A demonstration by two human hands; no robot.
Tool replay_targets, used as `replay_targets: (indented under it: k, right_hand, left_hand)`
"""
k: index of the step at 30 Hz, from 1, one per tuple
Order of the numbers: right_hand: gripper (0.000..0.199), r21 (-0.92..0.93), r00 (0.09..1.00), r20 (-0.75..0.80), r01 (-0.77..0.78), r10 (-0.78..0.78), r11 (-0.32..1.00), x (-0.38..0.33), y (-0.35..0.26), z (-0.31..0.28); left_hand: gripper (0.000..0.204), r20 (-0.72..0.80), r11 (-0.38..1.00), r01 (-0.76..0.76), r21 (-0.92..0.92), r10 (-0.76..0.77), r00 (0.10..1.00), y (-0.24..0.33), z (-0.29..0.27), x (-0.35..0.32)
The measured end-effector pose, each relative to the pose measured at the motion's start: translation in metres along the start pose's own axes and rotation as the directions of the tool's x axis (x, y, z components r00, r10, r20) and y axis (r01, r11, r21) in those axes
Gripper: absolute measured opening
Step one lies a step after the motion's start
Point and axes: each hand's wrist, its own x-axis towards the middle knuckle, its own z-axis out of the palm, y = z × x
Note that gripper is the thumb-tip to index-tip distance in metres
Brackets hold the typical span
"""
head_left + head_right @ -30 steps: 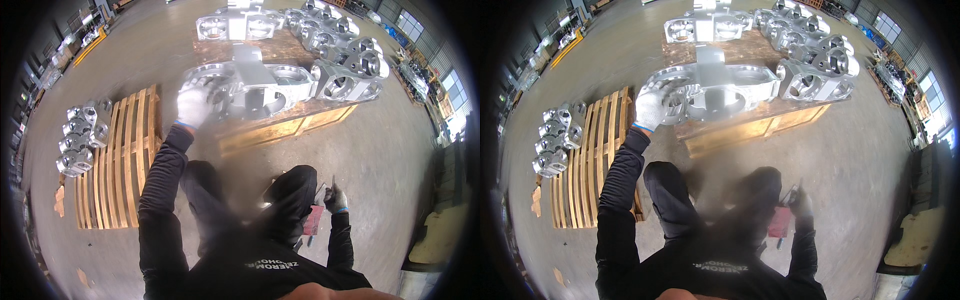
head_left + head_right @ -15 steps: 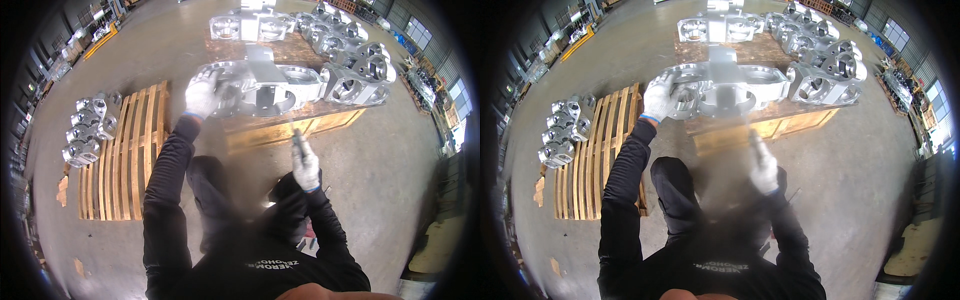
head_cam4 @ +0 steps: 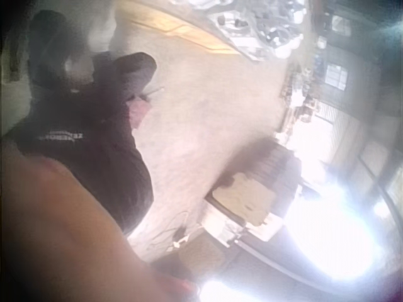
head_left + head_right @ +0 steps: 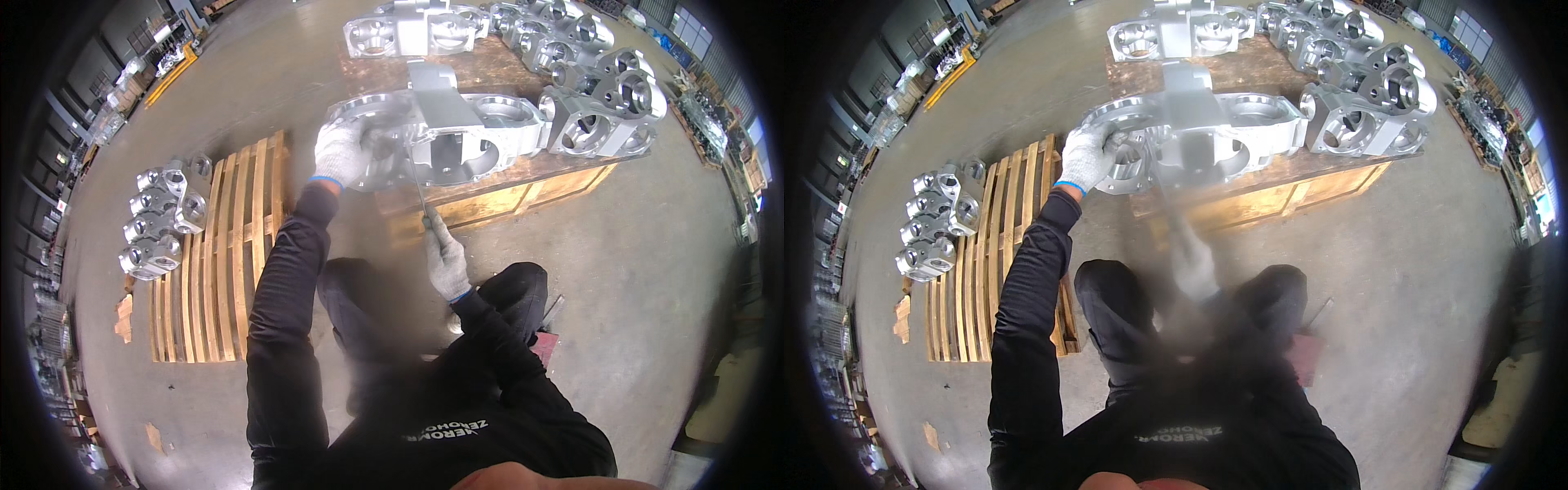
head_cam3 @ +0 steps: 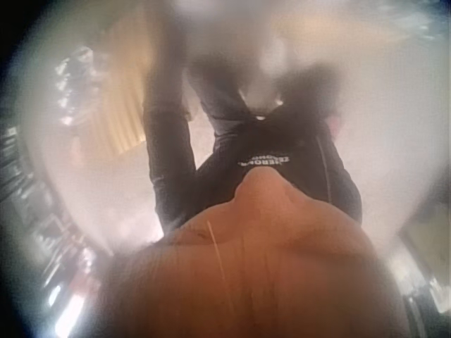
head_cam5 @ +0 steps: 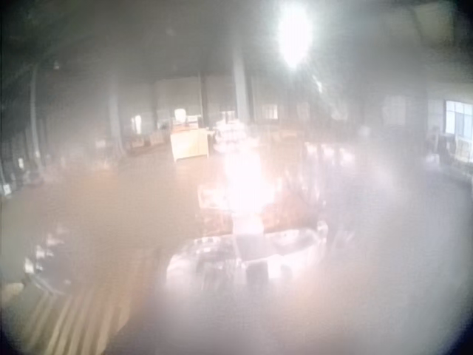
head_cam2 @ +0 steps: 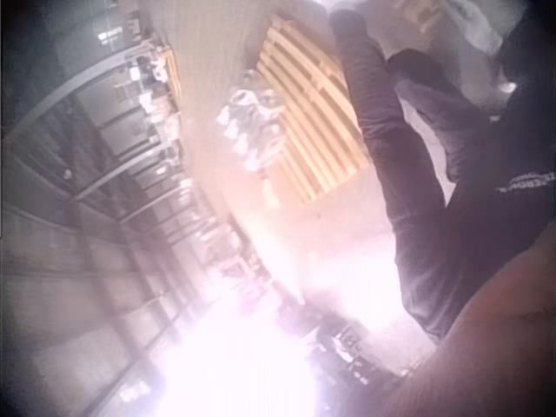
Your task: The person kneels on the floor and uses a deburring tool to scrape and smooth the edges of a large metal casting. They repeatedly reposition the part and work on different sections, then place the finished part on a wooden pallet.
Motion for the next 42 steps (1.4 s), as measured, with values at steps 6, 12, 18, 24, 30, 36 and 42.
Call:
replay_targets:
  k: [6, 12, 18, 24, 30, 36, 42]
  right_hand:
    - [0.047, -0.685, 0.984, 0.016, -0.117, 0.176, 0.719, -0.029, -0.026, -0.001]
    - [0.038, -0.834, 0.960, 0.186, 0.042, 0.209, 0.550, -0.080, -0.041, -0.032]
    - [0.041, -0.848, 0.997, -0.067, -0.079, 0.042, 0.523, -0.056, -0.086, -0.070]
    - [0.042, -0.679, 0.998, -0.028, -0.057, 0.052, 0.732, -0.018, -0.119, -0.054]
    - [0.043, -0.618, 0.998, 0.069, 0.047, -0.005, 0.785, -0.012, -0.053, -0.044]
    - [0.047, -0.572, 1.000, 0.016, -0.012, 0.026, 0.820, -0.023, -0.019, -0.012]
    - [0.045, -0.877, 0.903, 0.180, -0.033, 0.391, 0.479, -0.071, -0.081, -0.058]
  left_hand:
    - [0.024, -0.053, 0.994, 0.035, -0.103, -0.040, 0.998, -0.001, 0.009, -0.002]
    - [0.026, -0.212, 0.995, -0.092, -0.045, 0.081, 0.974, 0.002, 0.003, 0.001]
    - [0.016, -0.186, 0.990, -0.091, -0.104, 0.070, 0.980, 0.012, 0.002, -0.006]
    - [0.017, -0.158, 0.993, -0.082, -0.082, 0.068, 0.985, 0.020, -0.001, -0.011]
    - [0.017, -0.215, 0.989, -0.135, -0.060, 0.119, 0.969, 0.022, 0.003, -0.012]
    - [0.012, -0.306, 0.978, -0.208, -0.011, 0.195, 0.932, 0.018, 0.012, -0.011]
    - [0.014, -0.327, 0.972, -0.235, -0.016, 0.217, 0.920, 0.021, 0.006, -0.010]
